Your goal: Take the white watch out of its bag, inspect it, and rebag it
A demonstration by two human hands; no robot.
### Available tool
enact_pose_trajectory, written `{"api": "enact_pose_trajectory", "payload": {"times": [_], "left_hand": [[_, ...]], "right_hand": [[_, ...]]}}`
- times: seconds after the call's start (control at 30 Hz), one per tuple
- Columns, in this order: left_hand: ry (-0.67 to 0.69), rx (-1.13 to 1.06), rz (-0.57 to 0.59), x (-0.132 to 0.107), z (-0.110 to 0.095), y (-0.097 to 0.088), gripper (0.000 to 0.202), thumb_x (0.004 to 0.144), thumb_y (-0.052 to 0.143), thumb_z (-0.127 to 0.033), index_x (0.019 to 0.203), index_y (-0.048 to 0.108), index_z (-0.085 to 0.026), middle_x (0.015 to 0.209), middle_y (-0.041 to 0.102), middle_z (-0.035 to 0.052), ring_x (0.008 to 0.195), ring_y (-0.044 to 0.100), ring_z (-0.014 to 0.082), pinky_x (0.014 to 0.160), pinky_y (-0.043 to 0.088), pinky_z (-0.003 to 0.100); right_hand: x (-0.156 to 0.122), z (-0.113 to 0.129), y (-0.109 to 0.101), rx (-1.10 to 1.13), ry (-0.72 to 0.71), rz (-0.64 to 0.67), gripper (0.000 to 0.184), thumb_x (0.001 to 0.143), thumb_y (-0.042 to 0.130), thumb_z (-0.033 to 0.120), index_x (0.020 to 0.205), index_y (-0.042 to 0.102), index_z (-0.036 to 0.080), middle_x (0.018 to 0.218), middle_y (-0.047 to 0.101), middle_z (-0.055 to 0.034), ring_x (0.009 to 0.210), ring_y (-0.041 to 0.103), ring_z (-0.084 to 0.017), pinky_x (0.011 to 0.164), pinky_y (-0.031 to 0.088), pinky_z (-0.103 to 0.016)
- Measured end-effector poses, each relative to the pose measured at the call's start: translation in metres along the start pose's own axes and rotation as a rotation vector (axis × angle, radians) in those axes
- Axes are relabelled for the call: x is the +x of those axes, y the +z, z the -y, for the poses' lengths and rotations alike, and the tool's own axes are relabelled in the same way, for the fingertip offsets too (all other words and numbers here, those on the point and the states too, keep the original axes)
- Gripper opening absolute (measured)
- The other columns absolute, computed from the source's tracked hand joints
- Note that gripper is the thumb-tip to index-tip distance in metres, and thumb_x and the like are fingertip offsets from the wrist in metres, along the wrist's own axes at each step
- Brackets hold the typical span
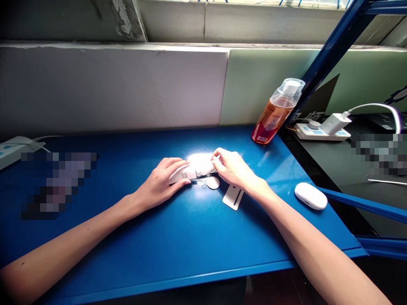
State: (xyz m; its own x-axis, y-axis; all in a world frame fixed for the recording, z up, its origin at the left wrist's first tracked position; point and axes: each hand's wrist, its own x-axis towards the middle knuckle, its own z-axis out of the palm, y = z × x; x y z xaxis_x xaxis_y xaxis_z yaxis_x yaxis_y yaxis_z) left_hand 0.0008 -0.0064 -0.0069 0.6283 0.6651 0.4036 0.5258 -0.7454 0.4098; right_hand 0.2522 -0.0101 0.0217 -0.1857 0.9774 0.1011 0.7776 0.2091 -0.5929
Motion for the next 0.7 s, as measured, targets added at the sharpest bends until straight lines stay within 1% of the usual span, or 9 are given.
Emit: {"api": "enact_pose_trajectory", "payload": {"times": [0.13, 0.23, 0.3, 0.37, 0.43, 0.5, 0.53, 0.63, 0.7], "left_hand": [[0.045, 0.018, -0.009, 0.000, 0.000, 0.000, 0.041, 0.095, 0.063, -0.037, 0.129, 0.057, -0.015, 0.125, 0.061, 0.0142, 0.116, 0.054, 0.0276, 0.100, 0.049, 0.043], [0.064, 0.024, 0.029, 0.000, 0.000, 0.000, 0.043, 0.094, 0.064, -0.038, 0.130, 0.056, -0.015, 0.129, 0.059, 0.0153, 0.120, 0.052, 0.0287, 0.103, 0.047, 0.045], [0.057, 0.031, 0.058, 0.001, 0.000, 0.000, 0.044, 0.095, 0.062, -0.039, 0.131, 0.055, -0.016, 0.133, 0.057, 0.0156, 0.125, 0.051, 0.0298, 0.107, 0.044, 0.047], [0.048, 0.047, 0.078, 0.001, 0.000, 0.001, 0.045, 0.097, 0.059, -0.041, 0.134, 0.053, -0.017, 0.137, 0.056, 0.0158, 0.130, 0.049, 0.0309, 0.111, 0.041, 0.050], [0.043, 0.064, 0.084, 0.001, 0.000, 0.002, 0.047, 0.098, 0.057, -0.044, 0.136, 0.052, -0.017, 0.138, 0.056, 0.0164, 0.133, 0.047, 0.0320, 0.112, 0.039, 0.051], [0.035, 0.072, 0.081, 0.001, 0.001, 0.003, 0.048, 0.098, 0.055, -0.046, 0.136, 0.052, -0.017, 0.138, 0.056, 0.0163, 0.134, 0.047, 0.0325, 0.112, 0.039, 0.051], [0.031, 0.071, 0.081, 0.001, 0.001, 0.003, 0.047, 0.098, 0.055, -0.046, 0.136, 0.053, -0.017, 0.138, 0.056, 0.0159, 0.133, 0.048, 0.0323, 0.112, 0.039, 0.051], [0.026, 0.059, 0.089, 0.001, 0.001, 0.002, 0.046, 0.098, 0.055, -0.046, 0.135, 0.053, -0.019, 0.137, 0.057, 0.0148, 0.130, 0.051, 0.0309, 0.109, 0.042, 0.050], [0.029, 0.053, 0.091, 0.001, 0.000, 0.002, 0.046, 0.098, 0.056, -0.045, 0.136, 0.053, -0.019, 0.137, 0.057, 0.0147, 0.129, 0.052, 0.0306, 0.108, 0.042, 0.049]], "right_hand": [[-0.003, 0.005, 0.005, 0.098, -0.012, 0.080, 0.016, 0.096, 0.047, 0.032, 0.093, 0.059, 0.021, 0.068, 0.064, 0.0012, 0.058, 0.056, -0.015, 0.055, 0.037, -0.026], [-0.006, 0.007, 0.006, -0.091, -0.044, 0.057, 0.016, 0.095, 0.050, 0.033, 0.098, 0.061, 0.021, 0.071, 0.067, -0.0006, 0.062, 0.058, -0.017, 0.057, 0.036, -0.027], [-0.006, 0.004, 0.002, -0.251, -0.089, 0.010, 0.019, 0.095, 0.054, 0.035, 0.097, 0.065, 0.021, 0.078, 0.070, -0.0039, 0.066, 0.060, -0.018, 0.059, 0.036, -0.029], [-0.005, -0.001, -0.004, -0.311, -0.169, -0.017, 0.023, 0.094, 0.057, 0.040, 0.094, 0.069, 0.020, 0.088, 0.071, -0.0067, 0.071, 0.062, -0.019, 0.061, 0.039, -0.029], [-0.003, -0.006, -0.012, -0.249, -0.301, 0.018, 0.023, 0.092, 0.061, 0.039, 0.101, 0.071, 0.021, 0.103, 0.070, -0.0082, 0.077, 0.064, -0.018, 0.067, 0.044, -0.029], [-0.001, -0.010, -0.017, -0.167, -0.409, 0.116, 0.019, 0.092, 0.063, 0.034, 0.100, 0.073, 0.021, 0.101, 0.070, -0.0075, 0.075, 0.064, -0.017, 0.068, 0.046, -0.028], [-0.001, -0.011, -0.017, -0.134, -0.436, 0.127, 0.017, 0.092, 0.062, 0.032, 0.098, 0.074, 0.021, 0.098, 0.071, -0.0073, 0.074, 0.064, -0.016, 0.067, 0.046, -0.028], [0.000, -0.011, -0.009, -0.058, -0.470, 0.096, 0.016, 0.093, 0.062, 0.029, 0.091, 0.074, 0.019, 0.087, 0.070, -0.0067, 0.069, 0.062, -0.015, 0.063, 0.046, -0.027], [0.000, -0.009, 0.000, -0.028, -0.491, 0.058, 0.016, 0.093, 0.063, 0.030, 0.088, 0.074, 0.019, 0.086, 0.070, -0.0069, 0.069, 0.061, -0.015, 0.063, 0.047, -0.027]]}}
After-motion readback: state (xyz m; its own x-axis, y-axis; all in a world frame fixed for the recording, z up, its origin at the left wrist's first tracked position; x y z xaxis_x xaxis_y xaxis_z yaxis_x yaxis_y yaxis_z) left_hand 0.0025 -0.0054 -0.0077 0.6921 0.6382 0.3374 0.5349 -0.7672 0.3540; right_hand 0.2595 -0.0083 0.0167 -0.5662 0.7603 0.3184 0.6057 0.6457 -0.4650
